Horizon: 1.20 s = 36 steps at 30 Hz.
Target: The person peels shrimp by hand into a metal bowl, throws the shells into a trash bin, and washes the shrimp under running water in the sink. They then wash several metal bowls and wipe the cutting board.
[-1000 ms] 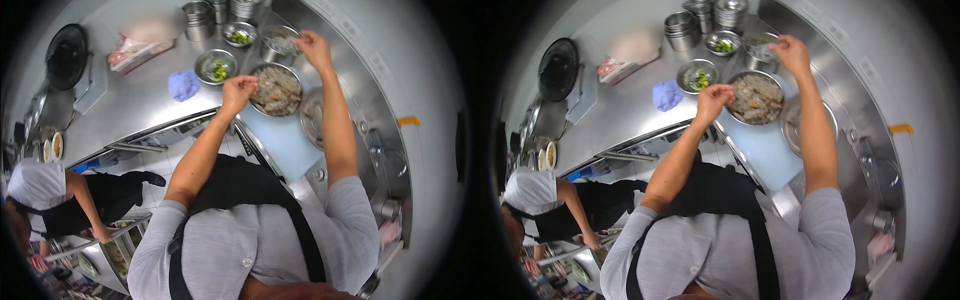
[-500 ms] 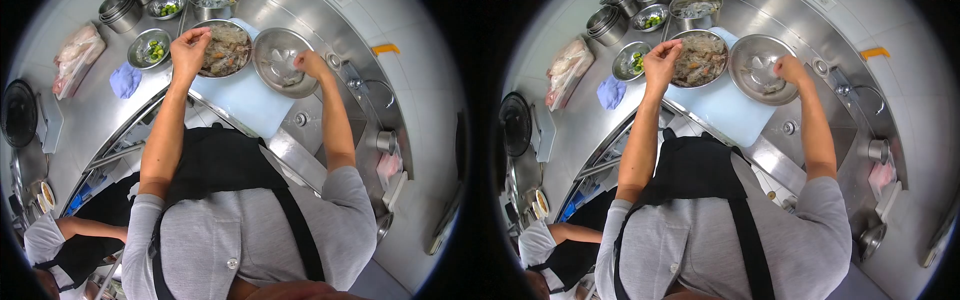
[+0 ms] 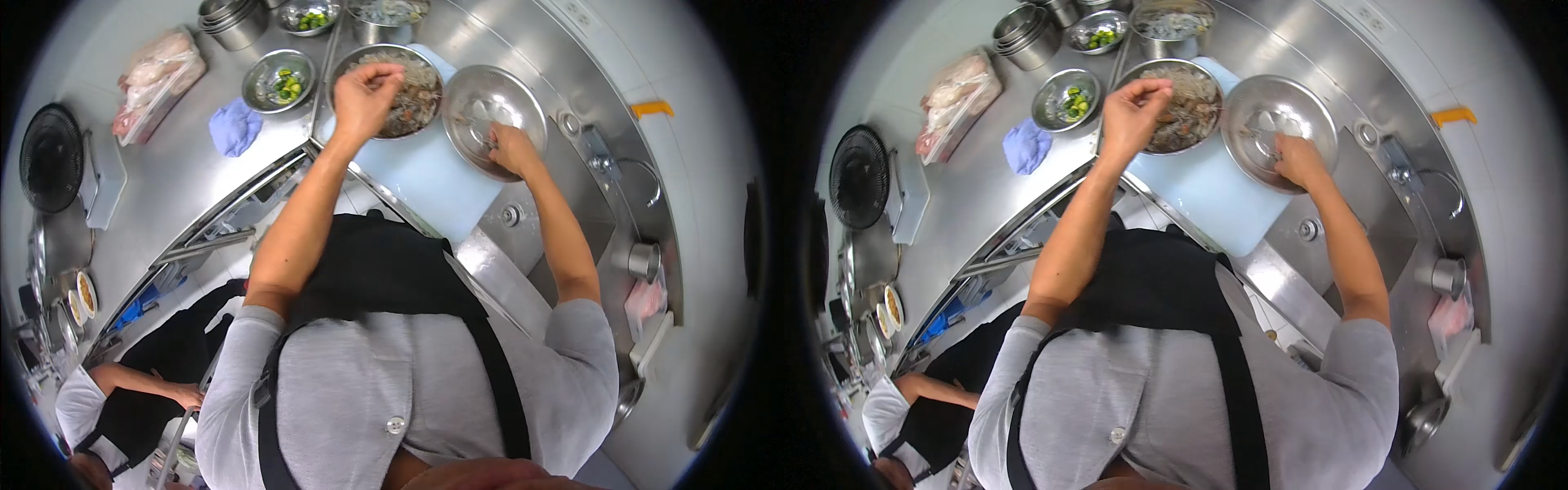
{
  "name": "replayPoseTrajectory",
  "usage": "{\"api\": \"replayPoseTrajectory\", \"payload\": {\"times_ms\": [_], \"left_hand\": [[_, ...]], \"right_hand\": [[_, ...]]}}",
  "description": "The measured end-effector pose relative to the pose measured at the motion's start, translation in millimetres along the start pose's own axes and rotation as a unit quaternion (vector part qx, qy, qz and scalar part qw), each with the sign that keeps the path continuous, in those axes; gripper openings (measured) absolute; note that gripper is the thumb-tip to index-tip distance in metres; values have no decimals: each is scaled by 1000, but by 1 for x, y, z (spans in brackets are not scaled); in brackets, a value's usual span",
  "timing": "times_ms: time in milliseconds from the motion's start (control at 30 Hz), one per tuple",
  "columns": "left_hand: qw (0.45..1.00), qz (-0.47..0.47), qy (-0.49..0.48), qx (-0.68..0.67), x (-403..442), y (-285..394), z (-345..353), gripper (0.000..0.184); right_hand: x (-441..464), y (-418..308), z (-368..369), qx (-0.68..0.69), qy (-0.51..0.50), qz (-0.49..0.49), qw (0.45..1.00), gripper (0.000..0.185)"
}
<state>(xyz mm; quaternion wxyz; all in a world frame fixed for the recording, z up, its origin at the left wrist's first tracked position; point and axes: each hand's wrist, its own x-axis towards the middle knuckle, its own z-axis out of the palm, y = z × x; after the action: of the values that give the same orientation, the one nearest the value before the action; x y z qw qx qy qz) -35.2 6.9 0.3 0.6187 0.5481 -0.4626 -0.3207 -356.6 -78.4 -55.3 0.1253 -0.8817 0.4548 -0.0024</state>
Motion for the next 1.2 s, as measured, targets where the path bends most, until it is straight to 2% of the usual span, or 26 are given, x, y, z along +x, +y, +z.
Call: {"api": "replayPoseTrajectory", "payload": {"times_ms": [100, 133, 200, 233, 267, 300, 333, 367, 400, 467, 533, 600, 667, 767, 900, 1067, 1200], "left_hand": [[1000, 21, -10, -17, 1, -15, 0, 16], [999, 44, -11, 21, -3, -4, -1, 15], [992, 96, -44, 67, -4, -7, 3, 23], [986, 99, -76, 111, -8, 9, 2, 30], [987, 100, -97, 75, -8, 8, 6, 39], [977, 162, -92, 108, -9, 11, 7, 42], [968, 188, -119, 116, -6, 20, 4, 43], [962, 232, -73, 123, -5, 18, 5, 40], [965, 224, -73, 115, -4, 26, -3, 35], [973, 209, -11, 95, 6, 23, -9, 25], [967, 214, 21, 137, 13, 24, -23, 20], [961, 226, 24, 160, 19, 16, -33, 19], [953, 220, 38, 203, 23, 13, -37, 18], [950, 192, 42, 243, 25, 17, -48, 18], [938, 193, 85, 277, 21, 19, -62, 19], [938, 180, 140, 262, 11, 21, -78, 20], [929, 183, 172, 272, 8, 15, -72, 21]], "right_hand": [[4, -17, -23, 118, 30, 71, 990, 34], [7, -21, -32, 174, 41, 98, 979, 38], [26, 3, -29, 314, 86, 26, 945, 40], [32, -26, -48, 407, 89, 29, 908, 36], [28, -59, -77, 499, 81, 31, 862, 31], [34, -74, -85, 507, 95, -6, 857, 23], [43, -85, -89, 538, 89, -10, 838, 23], [55, -89, -89, 544, 71, -45, 835, 19], [59, -110, -94, 566, 68, -65, 819, 14], [81, -119, -86, 607, 55, -73, 789, 17], [106, -114, -74, 604, 16, -112, 789, 19], [123, -118, -67, 485, 16, -172, 857, 21], [140, -125, -56, 469, 10, -210, 858, 26], [176, -130, -42, 458, -34, -202, 865, 27], [203, -155, -31, 472, -41, -257, 842, 25], [227, -179, -29, 480, -39, -295, 825, 20], [221, -185, -35, 442, -23, -314, 840, 17]]}}
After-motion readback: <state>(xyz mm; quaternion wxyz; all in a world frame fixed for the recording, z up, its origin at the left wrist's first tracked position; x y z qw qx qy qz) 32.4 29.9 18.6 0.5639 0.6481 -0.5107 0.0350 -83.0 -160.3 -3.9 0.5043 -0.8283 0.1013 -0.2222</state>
